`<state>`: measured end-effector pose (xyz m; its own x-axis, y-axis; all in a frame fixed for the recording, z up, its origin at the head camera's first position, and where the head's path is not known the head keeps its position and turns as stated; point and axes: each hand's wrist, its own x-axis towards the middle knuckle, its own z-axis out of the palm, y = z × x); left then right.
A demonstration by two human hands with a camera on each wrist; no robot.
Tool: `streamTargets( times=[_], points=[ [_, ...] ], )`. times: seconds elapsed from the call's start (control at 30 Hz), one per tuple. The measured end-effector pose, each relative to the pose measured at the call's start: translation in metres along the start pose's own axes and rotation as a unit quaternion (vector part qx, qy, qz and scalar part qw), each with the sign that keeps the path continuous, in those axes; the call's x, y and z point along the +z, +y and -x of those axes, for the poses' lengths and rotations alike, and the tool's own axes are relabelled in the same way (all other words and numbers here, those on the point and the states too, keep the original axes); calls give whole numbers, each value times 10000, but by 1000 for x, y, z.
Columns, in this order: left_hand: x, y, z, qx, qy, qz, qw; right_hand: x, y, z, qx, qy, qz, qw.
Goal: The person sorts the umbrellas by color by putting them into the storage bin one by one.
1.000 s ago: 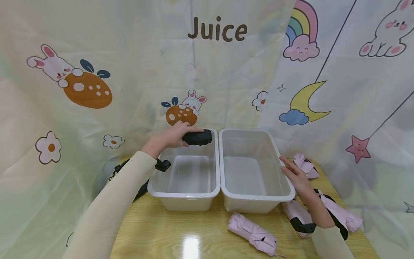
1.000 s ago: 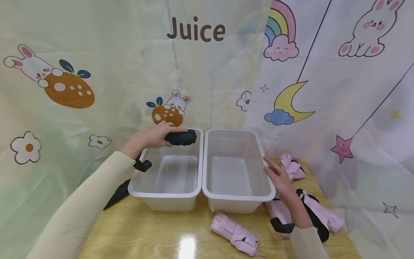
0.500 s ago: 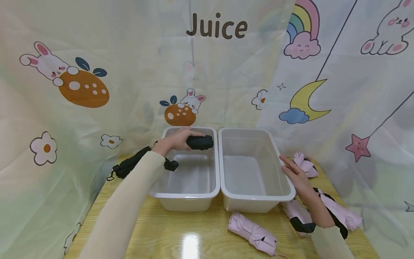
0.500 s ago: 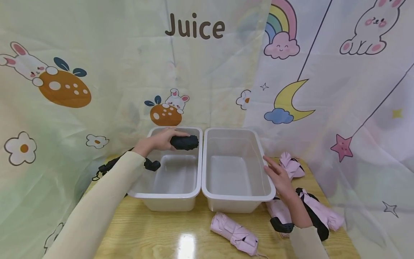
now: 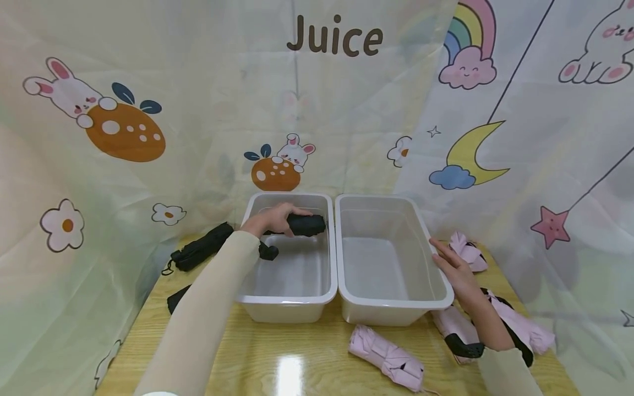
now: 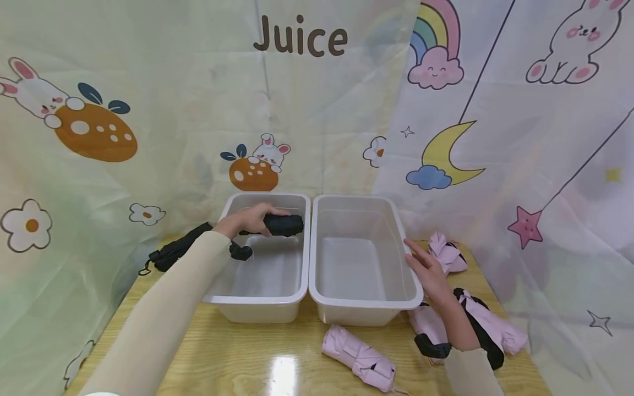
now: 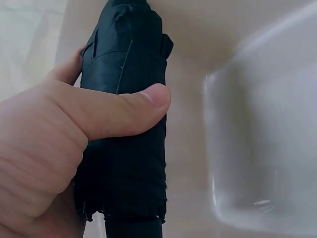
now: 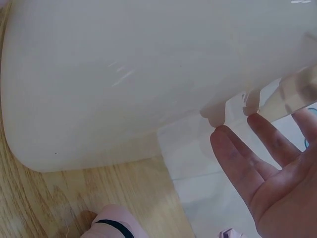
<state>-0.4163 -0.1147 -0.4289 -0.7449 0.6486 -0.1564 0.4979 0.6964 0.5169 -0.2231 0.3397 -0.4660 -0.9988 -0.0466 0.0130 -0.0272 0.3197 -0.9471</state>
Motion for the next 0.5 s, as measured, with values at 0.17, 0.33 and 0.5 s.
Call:
streamTargets(
  times=[0.17, 0.33, 0.5],
  points=[
    [7, -7, -6, -365, 7, 414, 9985, 1, 1, -3, 28, -15, -16, 10000],
    [17, -12, -11, -565, -30, 455, 9974, 1, 1, -3, 2, -17, -41, 10000],
    [26, -18, -17, -307, 44, 244, 9992, 1, 1, -1, -34, -8, -172, 9998]
  ],
)
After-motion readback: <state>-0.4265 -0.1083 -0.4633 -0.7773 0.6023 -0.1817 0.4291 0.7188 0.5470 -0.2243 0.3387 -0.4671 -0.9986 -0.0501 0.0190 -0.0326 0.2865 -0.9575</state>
